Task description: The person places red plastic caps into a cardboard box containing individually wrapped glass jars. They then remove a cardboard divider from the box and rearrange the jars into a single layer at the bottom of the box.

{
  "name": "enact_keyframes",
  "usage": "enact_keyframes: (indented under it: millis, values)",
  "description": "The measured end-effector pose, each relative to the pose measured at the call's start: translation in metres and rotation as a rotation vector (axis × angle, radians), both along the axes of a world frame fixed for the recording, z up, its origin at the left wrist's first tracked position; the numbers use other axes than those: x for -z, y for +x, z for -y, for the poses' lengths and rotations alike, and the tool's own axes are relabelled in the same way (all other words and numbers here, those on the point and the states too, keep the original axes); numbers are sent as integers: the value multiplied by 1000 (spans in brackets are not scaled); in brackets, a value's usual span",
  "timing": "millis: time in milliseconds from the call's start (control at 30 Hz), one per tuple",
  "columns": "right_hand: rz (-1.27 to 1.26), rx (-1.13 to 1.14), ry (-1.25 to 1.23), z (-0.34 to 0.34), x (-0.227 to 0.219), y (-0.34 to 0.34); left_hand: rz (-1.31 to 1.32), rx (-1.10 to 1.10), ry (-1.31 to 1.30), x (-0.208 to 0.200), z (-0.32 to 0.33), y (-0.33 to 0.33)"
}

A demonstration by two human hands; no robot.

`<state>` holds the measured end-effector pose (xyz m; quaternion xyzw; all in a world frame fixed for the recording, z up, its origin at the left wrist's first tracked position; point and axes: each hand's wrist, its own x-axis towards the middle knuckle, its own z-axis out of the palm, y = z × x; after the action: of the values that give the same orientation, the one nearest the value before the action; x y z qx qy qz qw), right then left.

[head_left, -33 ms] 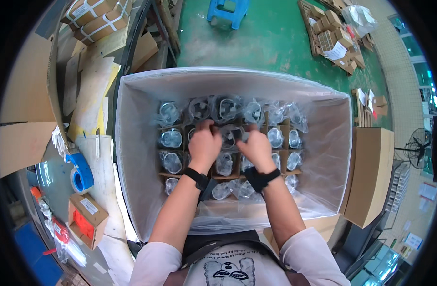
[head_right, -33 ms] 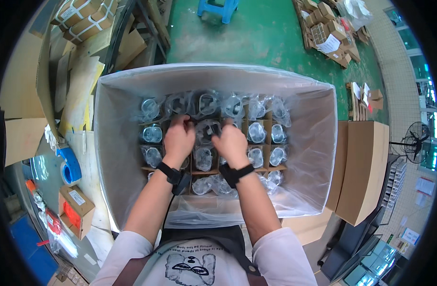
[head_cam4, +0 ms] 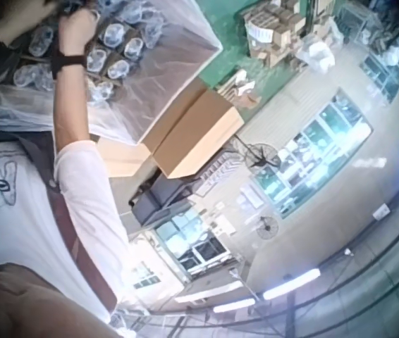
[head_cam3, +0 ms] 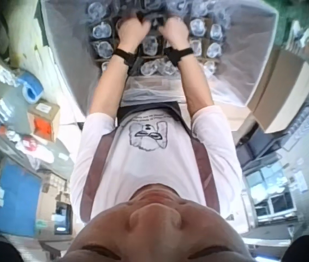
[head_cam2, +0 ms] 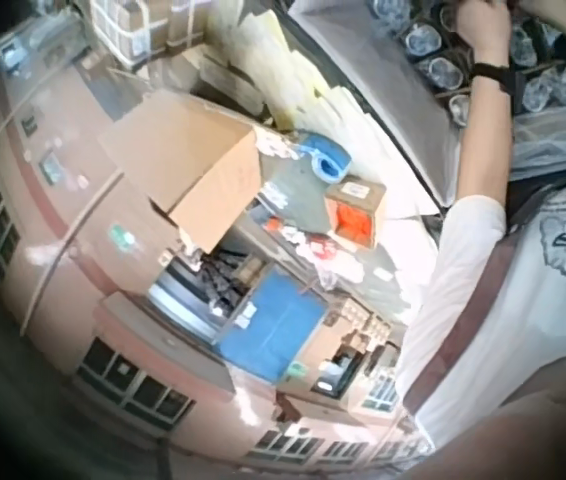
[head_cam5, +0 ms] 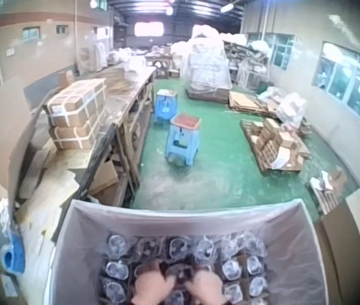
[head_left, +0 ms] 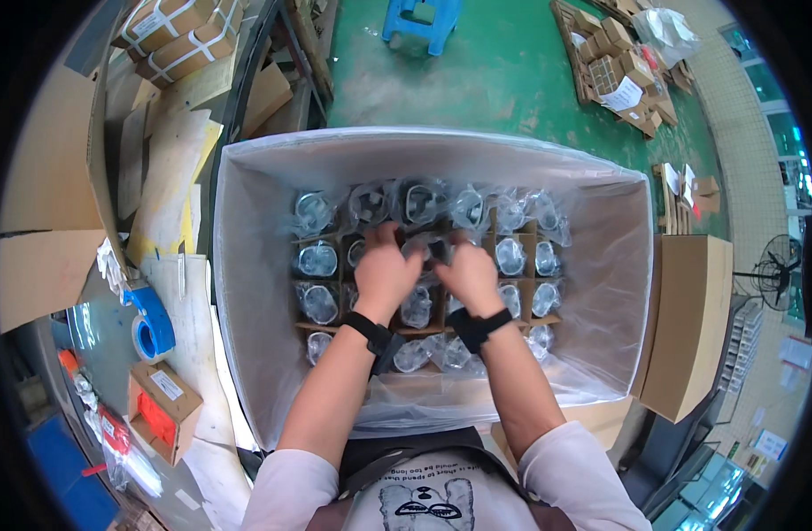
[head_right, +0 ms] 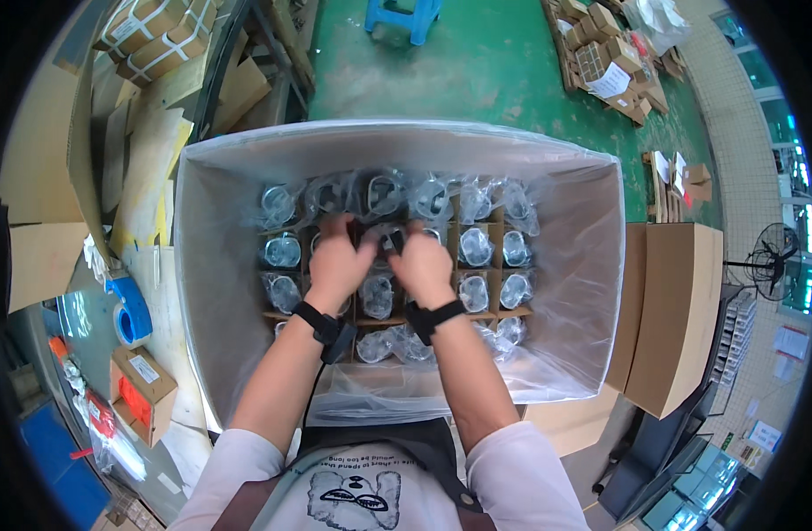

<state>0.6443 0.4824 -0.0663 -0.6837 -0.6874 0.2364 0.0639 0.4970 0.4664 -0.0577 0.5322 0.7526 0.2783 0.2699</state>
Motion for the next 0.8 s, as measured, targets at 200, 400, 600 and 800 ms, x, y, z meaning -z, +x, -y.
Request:
enact_keyframes:
  millis: [200, 400, 600, 800]
  values:
    - [-208, 78, -44, -2, 3, 30, -182, 138, -18, 27, 2, -16]
    - [-165, 18, -41, -11, 0, 88, 105, -36, 360, -39, -15, -16]
    - [274, -304, -106, -18, 71, 51, -8, 674, -342, -35, 40, 64]
    - [-142, -260, -229, -31, 40, 75, -146, 554, -437, 26, 36, 102]
